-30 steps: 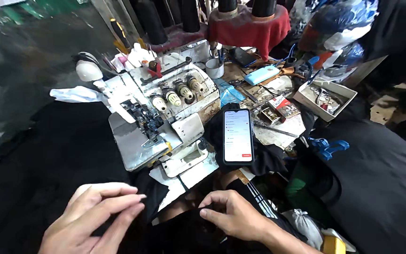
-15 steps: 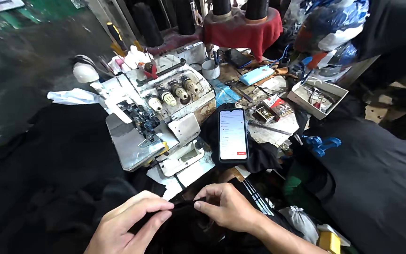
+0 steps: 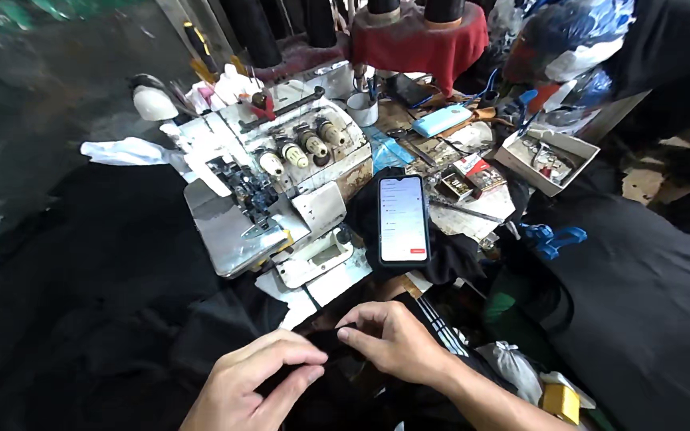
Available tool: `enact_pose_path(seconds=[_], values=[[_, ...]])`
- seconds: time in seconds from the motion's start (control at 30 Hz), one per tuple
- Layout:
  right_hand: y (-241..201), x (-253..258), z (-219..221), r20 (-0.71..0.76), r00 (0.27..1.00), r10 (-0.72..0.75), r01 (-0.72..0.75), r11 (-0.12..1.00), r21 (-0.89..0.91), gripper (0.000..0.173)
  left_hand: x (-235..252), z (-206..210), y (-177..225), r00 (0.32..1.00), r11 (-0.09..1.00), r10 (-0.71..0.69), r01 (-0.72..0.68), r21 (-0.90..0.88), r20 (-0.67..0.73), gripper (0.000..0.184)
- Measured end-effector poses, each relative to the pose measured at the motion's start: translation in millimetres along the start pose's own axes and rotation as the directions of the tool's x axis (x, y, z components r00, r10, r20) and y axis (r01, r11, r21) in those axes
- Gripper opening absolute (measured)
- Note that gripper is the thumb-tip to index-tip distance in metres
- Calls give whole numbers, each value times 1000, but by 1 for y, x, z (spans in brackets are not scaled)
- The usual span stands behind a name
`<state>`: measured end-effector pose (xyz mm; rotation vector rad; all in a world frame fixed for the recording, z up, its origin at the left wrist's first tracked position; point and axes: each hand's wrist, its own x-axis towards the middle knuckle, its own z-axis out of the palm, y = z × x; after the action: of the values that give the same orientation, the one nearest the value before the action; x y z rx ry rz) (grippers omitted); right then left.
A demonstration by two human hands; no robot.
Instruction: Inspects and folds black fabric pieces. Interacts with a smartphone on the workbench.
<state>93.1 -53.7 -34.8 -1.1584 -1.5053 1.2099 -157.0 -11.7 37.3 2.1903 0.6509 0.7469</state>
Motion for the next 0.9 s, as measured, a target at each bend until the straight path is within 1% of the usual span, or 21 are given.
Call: enact_pose_path(seconds=[0.07, 0.13, 0.2, 0.27, 0.4, 0.47, 0.6, 0.77, 0.83, 0.9], values=[[1, -1, 2, -11, 1000, 13, -13, 1000, 11, 23, 1, 12, -6, 997, 1000, -3, 5, 21, -79, 12], [2, -2, 6, -16, 999, 41, -40, 999, 28, 21, 0, 23, -17, 987, 995, -55, 67, 76, -153, 13], [1, -2, 6, -10, 999, 47, -47, 998, 50, 21, 0, 27, -22, 976, 988, -104, 124, 93, -193, 13], [0, -2, 5, -2, 999, 45, -45, 997, 63, 21, -1, 27, -19, 968, 985, -123, 146, 89, -219, 12], [-1, -2, 4, 6, 999, 44, -45, 995, 93, 21, -3, 30, -14, 970, 990, -123, 135, 48, -208, 12], [-2, -1, 3, -12, 999, 43, -42, 996, 75, 20, -2, 31, -11, 976, 993, -109, 116, 26, -189, 12], [-2, 0, 1, -61, 997, 44, -40, 997, 63, 22, 3, 36, -16, 979, 990, -119, 130, 58, -164, 13], [-3, -3, -3, -2, 999, 49, -49, 996, 81, 20, 4, 34, -10, 982, 995, -94, 97, 9, -165, 13], [-4, -3, -2, 22, 999, 37, -38, 997, 65, 21, 6, 40, -17, 976, 992, -94, 109, 68, -196, 12], [-7, -3, -3, 52, 998, 23, -23, 1000, -2, 23, 6, 45, -25, 970, 983, -93, 125, 132, -225, 12]])
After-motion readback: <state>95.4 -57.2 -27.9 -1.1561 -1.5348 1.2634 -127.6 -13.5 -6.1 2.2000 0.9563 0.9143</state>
